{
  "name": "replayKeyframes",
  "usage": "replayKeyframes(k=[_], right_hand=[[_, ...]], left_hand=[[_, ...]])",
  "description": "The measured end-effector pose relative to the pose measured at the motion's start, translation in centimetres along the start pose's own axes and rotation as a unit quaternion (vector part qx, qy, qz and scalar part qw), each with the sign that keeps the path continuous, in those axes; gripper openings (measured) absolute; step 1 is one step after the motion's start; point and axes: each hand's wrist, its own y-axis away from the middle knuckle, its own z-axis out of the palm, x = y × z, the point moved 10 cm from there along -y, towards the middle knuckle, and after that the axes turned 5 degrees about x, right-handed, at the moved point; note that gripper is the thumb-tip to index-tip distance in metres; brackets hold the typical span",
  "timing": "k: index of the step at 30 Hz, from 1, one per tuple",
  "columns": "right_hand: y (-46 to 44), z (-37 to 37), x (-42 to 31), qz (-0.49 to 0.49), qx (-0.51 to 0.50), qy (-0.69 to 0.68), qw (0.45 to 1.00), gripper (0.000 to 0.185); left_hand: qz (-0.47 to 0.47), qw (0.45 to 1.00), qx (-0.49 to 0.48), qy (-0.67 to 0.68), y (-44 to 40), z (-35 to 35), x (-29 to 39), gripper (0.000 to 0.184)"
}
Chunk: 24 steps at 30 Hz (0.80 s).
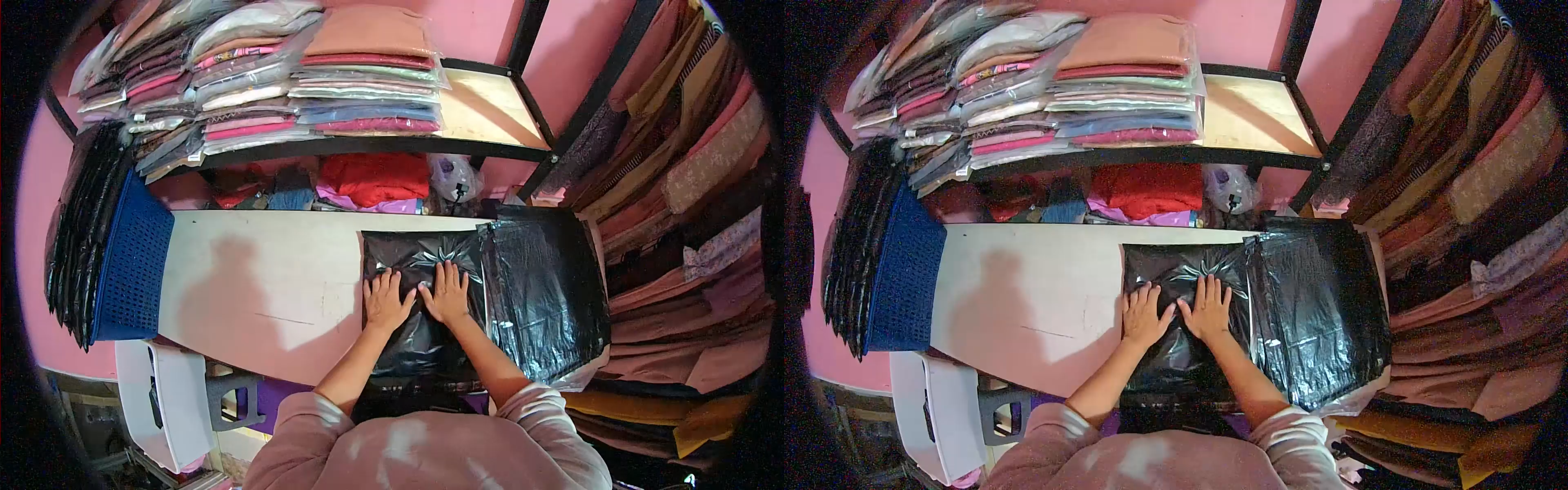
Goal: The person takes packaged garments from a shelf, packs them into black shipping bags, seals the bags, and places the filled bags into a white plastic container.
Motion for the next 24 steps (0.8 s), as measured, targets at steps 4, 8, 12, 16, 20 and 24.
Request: replayKeyframes(k=[4,8,12,16,20,24], right_hand=[[-3.3,-3.3,-2.5,-0.07,0.163,-0.077,0.981,0.061],[-4.0,-0.5,-1.1,-0.064,0.082,-0.041,0.994,0.061],[-4.1,0.3,-0.5,-0.065,0.076,-0.031,0.995,0.062],[-2.2,-1.1,-0.3,-0.065,0.116,-0.093,0.987,0.066],[7.0,-1.4,-1.4,-0.182,-0.018,-0.098,0.978,0.069],[15.0,-1.5,3.8,-0.155,-0.09,-0.098,0.979,0.074]], left_hand=[[0.022,0.994,0.108,0.0,-3.1,1.0,-0.6,0.054],[0.047,0.992,0.118,-0.014,-3.5,1.5,-1.3,0.049],[0.054,0.993,0.101,0.022,-3.5,1.7,-1.5,0.048],[0.067,0.993,0.094,-0.004,-2.2,0.9,-0.4,0.053],[0.284,0.956,-0.068,-0.001,7.4,2.3,3.5,0.058],[0.325,0.931,-0.158,-0.055,14.9,2.6,-0.8,0.07]])
